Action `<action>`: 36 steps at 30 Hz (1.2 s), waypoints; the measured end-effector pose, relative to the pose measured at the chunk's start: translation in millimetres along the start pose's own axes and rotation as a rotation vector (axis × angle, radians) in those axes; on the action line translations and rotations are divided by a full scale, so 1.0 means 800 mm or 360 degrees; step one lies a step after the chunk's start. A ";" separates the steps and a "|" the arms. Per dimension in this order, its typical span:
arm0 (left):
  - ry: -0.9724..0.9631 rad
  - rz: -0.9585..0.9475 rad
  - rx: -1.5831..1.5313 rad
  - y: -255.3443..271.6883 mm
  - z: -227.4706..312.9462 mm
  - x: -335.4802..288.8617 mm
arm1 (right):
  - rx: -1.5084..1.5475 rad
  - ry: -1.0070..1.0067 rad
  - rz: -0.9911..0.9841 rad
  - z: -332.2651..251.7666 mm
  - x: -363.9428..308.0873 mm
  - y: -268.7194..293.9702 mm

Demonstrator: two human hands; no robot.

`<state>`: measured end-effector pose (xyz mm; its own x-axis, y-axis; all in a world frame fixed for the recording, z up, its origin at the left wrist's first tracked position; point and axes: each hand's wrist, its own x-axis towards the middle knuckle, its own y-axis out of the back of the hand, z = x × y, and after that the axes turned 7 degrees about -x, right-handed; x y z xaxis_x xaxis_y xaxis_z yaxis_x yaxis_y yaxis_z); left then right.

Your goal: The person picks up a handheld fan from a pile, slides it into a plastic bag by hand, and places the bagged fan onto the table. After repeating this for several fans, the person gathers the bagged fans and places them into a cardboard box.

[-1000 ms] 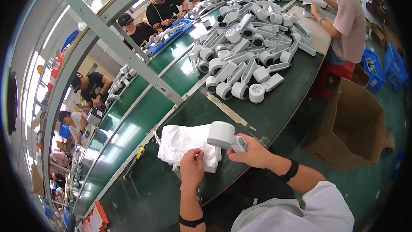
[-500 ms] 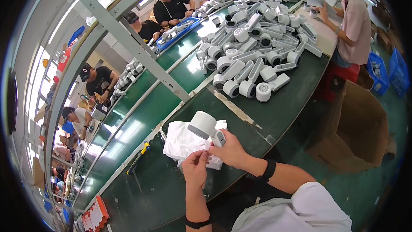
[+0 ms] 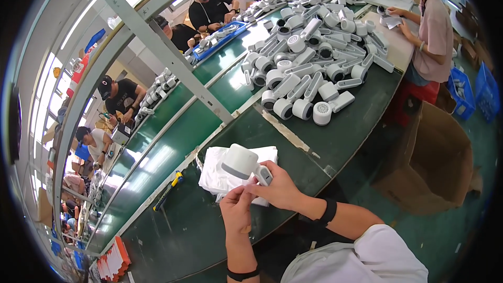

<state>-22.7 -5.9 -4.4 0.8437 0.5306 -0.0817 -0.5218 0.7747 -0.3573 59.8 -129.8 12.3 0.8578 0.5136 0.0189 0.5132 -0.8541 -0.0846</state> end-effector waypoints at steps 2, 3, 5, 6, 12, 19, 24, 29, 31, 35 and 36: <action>0.0077 -0.0007 -0.0055 0.006 -0.004 0.000 | 0.0306 -0.0114 -0.0039 0.014 0.006 -0.001; 0.0072 -0.0005 -0.0057 0.007 -0.004 0.000 | 0.0304 -0.0112 -0.0044 0.015 0.006 0.000; 0.0096 0.0052 -0.0237 0.006 -0.006 -0.001 | 0.0205 -0.0188 0.0060 0.012 0.006 0.001; 0.0097 0.0052 -0.0237 0.008 -0.006 -0.001 | 0.0204 -0.0189 0.0061 0.019 0.006 0.003; 0.0144 0.0044 -0.1082 0.002 0.024 -0.003 | -0.0061 -0.0027 0.0328 0.034 0.003 0.011; 0.0019 0.0216 -0.0064 -0.011 0.011 -0.003 | -0.0086 -0.0011 0.0276 0.022 -0.010 0.008; -0.0011 0.0293 -0.0494 -0.007 0.007 0.004 | -0.0207 -0.0051 0.0281 0.032 -0.027 0.024; -0.0099 0.0258 -0.0131 -0.018 0.012 0.001 | -0.0288 0.0127 -0.0293 0.011 -0.057 0.095; -0.0083 0.0239 -0.0067 -0.026 0.016 -0.002 | -0.0475 0.0073 -0.0712 -0.018 -0.061 0.113; 0.0034 0.0025 0.0126 -0.030 0.016 -0.005 | -0.0722 -0.0288 -0.1069 -0.038 -0.050 0.120; 0.0062 -0.0019 0.0153 -0.030 0.015 -0.006 | -0.0718 -0.0290 -0.1068 -0.040 -0.046 0.118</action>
<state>-15.7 -22.7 15.9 0.8533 0.5087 -0.1148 -0.5197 0.8114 -0.2675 77.6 -231.5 35.6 0.3675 0.8980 -0.2419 0.9093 -0.2925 0.2959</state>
